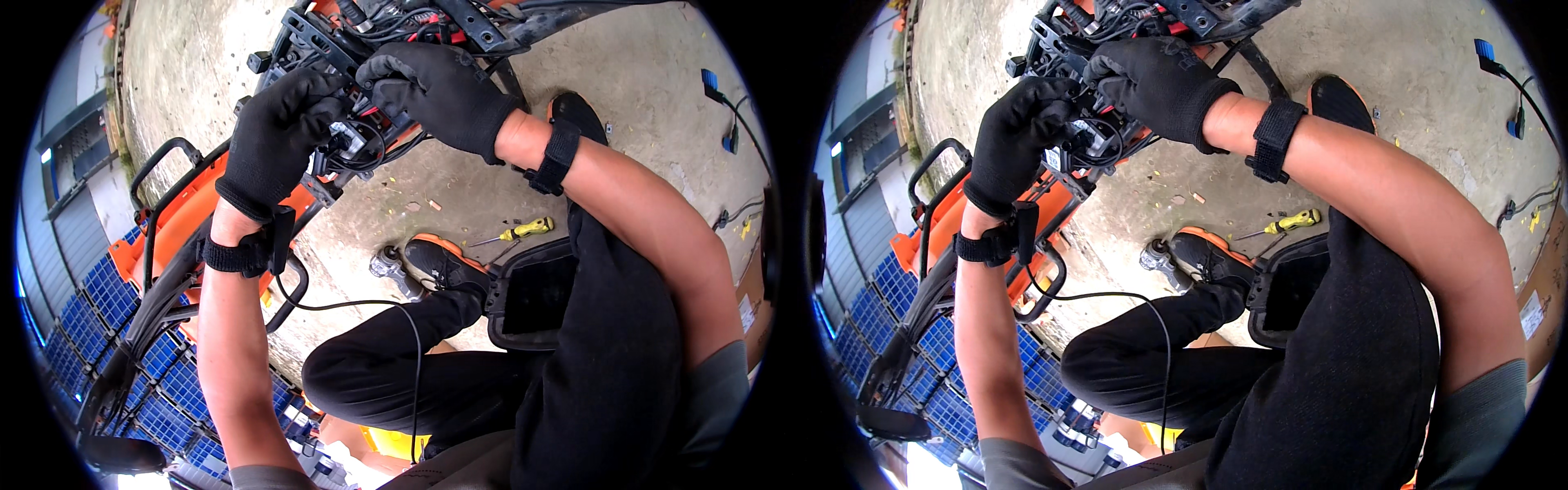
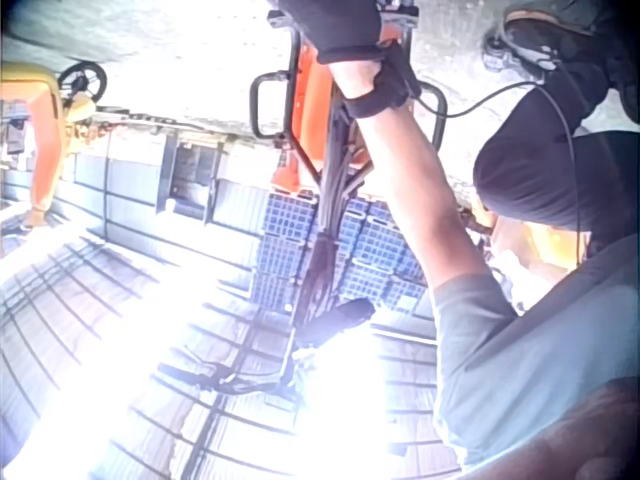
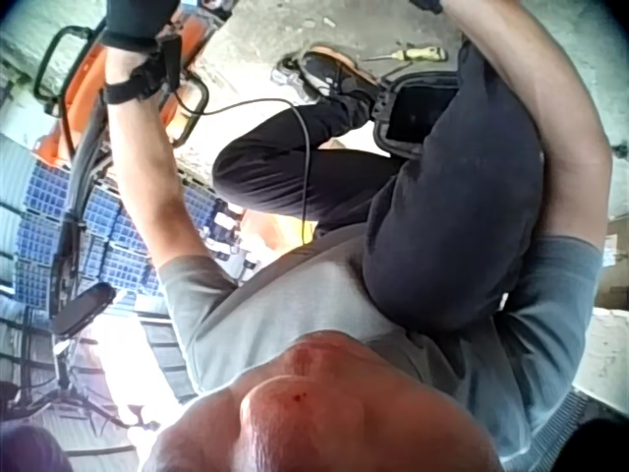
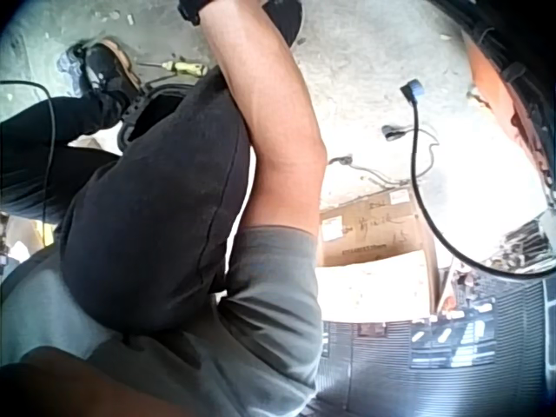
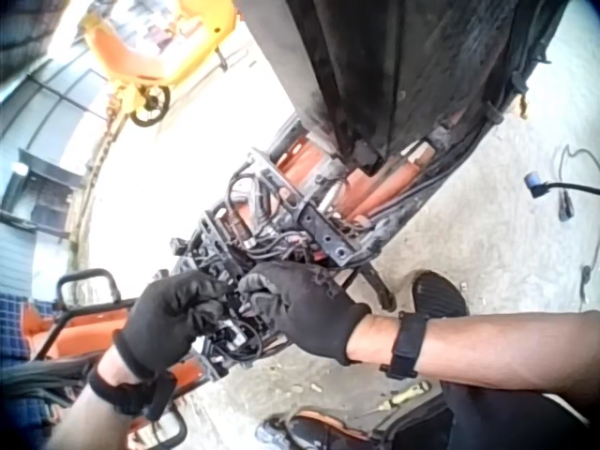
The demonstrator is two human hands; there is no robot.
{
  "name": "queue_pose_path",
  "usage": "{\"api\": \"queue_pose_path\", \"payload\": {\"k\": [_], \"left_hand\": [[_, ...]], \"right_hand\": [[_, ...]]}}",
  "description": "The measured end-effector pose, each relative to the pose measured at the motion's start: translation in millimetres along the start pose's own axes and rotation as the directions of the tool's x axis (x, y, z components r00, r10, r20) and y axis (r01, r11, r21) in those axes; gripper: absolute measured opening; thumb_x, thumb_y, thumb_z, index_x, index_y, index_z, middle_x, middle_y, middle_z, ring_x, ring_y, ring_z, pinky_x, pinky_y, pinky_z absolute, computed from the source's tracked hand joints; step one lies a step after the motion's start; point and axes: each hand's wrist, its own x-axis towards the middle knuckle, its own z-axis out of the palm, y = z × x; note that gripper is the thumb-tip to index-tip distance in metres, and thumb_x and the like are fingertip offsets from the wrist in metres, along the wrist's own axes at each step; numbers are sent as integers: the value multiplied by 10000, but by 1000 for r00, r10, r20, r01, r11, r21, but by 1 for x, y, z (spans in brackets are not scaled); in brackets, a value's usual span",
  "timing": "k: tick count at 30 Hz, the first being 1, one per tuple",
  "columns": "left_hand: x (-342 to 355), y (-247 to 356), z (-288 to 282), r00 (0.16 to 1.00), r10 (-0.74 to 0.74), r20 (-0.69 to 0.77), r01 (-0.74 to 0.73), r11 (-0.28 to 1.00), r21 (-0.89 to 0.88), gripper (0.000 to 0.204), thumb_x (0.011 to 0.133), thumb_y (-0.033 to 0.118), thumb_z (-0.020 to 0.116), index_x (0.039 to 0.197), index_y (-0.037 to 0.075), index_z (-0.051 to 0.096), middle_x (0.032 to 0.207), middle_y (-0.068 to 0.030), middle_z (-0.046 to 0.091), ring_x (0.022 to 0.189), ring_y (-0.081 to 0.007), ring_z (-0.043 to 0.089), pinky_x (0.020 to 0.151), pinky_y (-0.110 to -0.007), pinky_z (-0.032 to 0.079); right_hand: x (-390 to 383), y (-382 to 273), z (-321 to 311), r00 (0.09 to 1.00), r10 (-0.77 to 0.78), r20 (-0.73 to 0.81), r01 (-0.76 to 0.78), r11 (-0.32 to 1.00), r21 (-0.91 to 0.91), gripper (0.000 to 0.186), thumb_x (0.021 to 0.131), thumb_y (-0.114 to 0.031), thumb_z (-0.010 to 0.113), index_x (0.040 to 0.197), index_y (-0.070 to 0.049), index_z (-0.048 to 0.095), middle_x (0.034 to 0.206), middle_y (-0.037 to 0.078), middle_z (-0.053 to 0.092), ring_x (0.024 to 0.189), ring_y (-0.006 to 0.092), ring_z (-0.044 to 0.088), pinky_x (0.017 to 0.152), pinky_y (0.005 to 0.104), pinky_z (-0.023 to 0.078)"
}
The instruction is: The person connects wires and components on a motorcycle chassis by hand, plugging in several electrical connectors.
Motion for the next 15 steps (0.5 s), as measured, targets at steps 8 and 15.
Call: {"api": "queue_pose_path", "payload": {"k": [8, 15], "left_hand": [[1, -3, 4, 997, 68, -41, -65, 996, 64, 162, 918, 2, 600, 1069, 9, 657, 828, 14, 638, 734, -43, 530, 665, -216, 465], [0, 0, 5, 992, 115, -53, -108, 987, 119, 187, 902, -18, 602, 1076, 12, 665, 829, 13, 642, 752, -51, 535, 692, -220, 469]], "right_hand": [[1, 4, 1, 997, -44, -58, 42, 998, -45, 199, 886, -81, 634, 1077, -27, 639, 980, 124, 692, 913, 224, 673, 813, 335, 536], [1, 0, 1, 998, -8, -66, 5, 999, -43, 191, 867, -110, 660, 1044, -41, 646, 948, 143, 687, 890, 270, 677, 805, 357, 534]]}}
